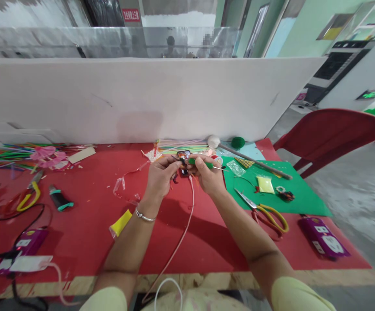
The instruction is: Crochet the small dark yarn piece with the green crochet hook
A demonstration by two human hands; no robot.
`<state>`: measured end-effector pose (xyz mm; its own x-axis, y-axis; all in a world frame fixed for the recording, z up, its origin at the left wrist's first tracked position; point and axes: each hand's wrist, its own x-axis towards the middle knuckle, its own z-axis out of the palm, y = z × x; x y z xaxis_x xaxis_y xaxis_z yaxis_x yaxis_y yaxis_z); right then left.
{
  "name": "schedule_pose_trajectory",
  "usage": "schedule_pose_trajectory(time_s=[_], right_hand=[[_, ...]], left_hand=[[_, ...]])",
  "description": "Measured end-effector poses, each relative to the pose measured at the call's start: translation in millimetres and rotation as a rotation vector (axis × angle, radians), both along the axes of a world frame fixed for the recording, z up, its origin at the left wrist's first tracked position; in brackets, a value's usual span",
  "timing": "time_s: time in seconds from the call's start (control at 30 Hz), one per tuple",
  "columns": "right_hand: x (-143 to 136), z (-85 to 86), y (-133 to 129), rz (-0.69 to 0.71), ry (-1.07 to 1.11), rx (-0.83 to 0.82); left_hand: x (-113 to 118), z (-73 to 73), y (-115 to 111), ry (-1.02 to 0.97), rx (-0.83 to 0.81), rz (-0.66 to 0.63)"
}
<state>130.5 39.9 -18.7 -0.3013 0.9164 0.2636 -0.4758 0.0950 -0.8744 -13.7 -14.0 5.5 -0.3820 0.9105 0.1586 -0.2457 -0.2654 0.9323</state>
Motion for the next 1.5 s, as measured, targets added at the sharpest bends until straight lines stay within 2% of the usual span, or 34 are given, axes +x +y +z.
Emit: schedule_pose_trajectory(time_s=[0.13,0.3,0.6,0.73,0.83,1.0,1.2,1.3,1.5], right_hand=[[2,3.5,0,0.023,-0.012,-0.012],[2,7.6,1,0.053,-0.018,-0.034],[2,3.5,4,0.024,0.006,-0.05],[3,5.4,5,0.018,-0.002,-0.067],[5,6.5,6,-0.026,-0.008,-0.058],[10,8.2,2,-0.14,-0.102,0.084],[11,10.7,-5,-0.265,-0.205,0.288],[10,8.1,-4,-0.284,-0.204,0.31],[6,5.4,-2,-0.24,-0.149,0.188]], left_hand=[[2,-0.5,1,0.011,0.032,0.037],[3,2.8,1,-0.072,0.038,0.004],[-1,3.8,0,-0.174,-0.009,-0.015],[-2,1.8,1,-0.146,-0.003,-0.01],[-2,-1.6,2,-0.072,0.042,0.045],[-2,-8.7,4,0.096,0.126,0.18],[-2,-11.3,3,0.232,0.177,0.279],[-1,-9.8,3,0.168,0.16,0.242],[-1,-3.1,3,-0.113,0.078,0.078]])
